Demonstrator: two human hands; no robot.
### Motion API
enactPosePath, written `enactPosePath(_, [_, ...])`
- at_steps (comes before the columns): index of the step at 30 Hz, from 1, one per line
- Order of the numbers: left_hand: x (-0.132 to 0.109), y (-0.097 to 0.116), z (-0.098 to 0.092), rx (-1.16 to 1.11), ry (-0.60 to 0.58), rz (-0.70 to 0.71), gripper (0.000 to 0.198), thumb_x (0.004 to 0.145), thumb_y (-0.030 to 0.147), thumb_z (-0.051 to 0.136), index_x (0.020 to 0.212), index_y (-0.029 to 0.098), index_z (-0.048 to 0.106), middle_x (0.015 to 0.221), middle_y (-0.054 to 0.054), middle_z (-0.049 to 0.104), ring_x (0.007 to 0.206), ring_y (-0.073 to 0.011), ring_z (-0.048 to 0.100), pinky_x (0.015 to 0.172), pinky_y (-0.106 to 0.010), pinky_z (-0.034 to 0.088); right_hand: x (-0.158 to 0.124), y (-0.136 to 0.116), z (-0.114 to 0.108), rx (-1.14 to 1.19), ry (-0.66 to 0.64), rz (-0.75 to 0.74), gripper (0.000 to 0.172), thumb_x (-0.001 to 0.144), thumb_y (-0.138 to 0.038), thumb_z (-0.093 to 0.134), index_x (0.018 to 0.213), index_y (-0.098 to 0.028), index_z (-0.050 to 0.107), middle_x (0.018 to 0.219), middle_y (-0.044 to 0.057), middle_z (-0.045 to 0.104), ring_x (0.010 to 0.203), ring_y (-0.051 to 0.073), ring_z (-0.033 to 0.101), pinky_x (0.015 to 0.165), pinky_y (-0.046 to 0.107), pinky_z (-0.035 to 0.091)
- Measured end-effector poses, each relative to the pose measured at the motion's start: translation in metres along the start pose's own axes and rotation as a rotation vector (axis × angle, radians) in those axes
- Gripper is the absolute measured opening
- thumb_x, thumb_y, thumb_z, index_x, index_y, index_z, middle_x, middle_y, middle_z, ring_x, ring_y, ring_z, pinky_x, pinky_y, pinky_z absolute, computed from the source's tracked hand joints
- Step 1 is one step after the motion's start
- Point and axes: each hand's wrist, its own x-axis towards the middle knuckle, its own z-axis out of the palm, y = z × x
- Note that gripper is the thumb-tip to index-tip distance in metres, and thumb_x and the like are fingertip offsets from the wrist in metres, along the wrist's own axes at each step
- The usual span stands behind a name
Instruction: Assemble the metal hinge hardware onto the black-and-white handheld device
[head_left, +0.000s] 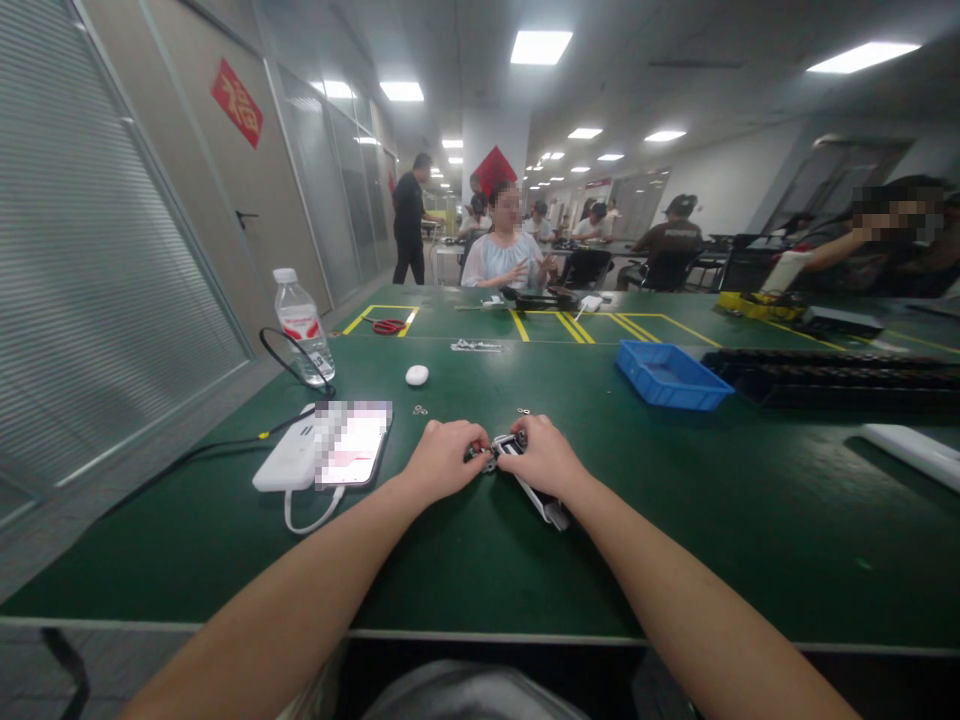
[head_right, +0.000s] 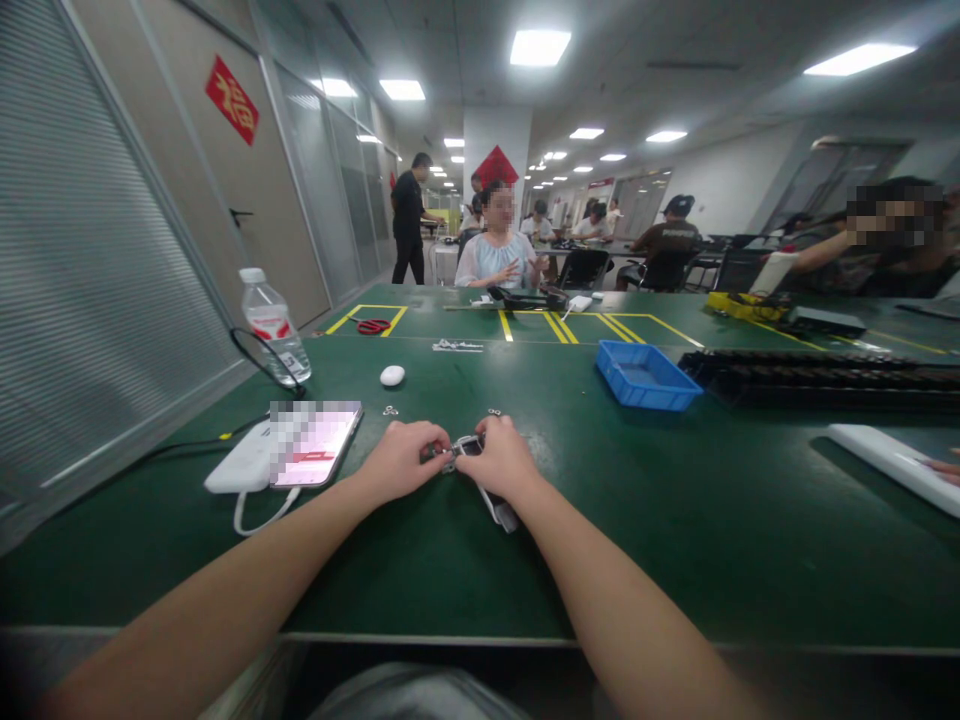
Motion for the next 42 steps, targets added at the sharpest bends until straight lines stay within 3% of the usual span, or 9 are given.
enactPosePath(42, [-0.0008,-0.0007,0.0021,0.154,0.021,0.074,0.014,0.083,0.028,0.053,0.090,0.021,0.063,0.088,-0.002,0.065,0.086,-0.0183,0.058,0.076,-0.032,0.031,-0.0005,0.0002,0.0007,-0.004,0.004,-0.013,0.044,0.062,-0.038,0.068,0.098,-0.013,0.059,0.097,0.009,0.054,0.084,0.018,0.054,0.072,0.027,0.042])
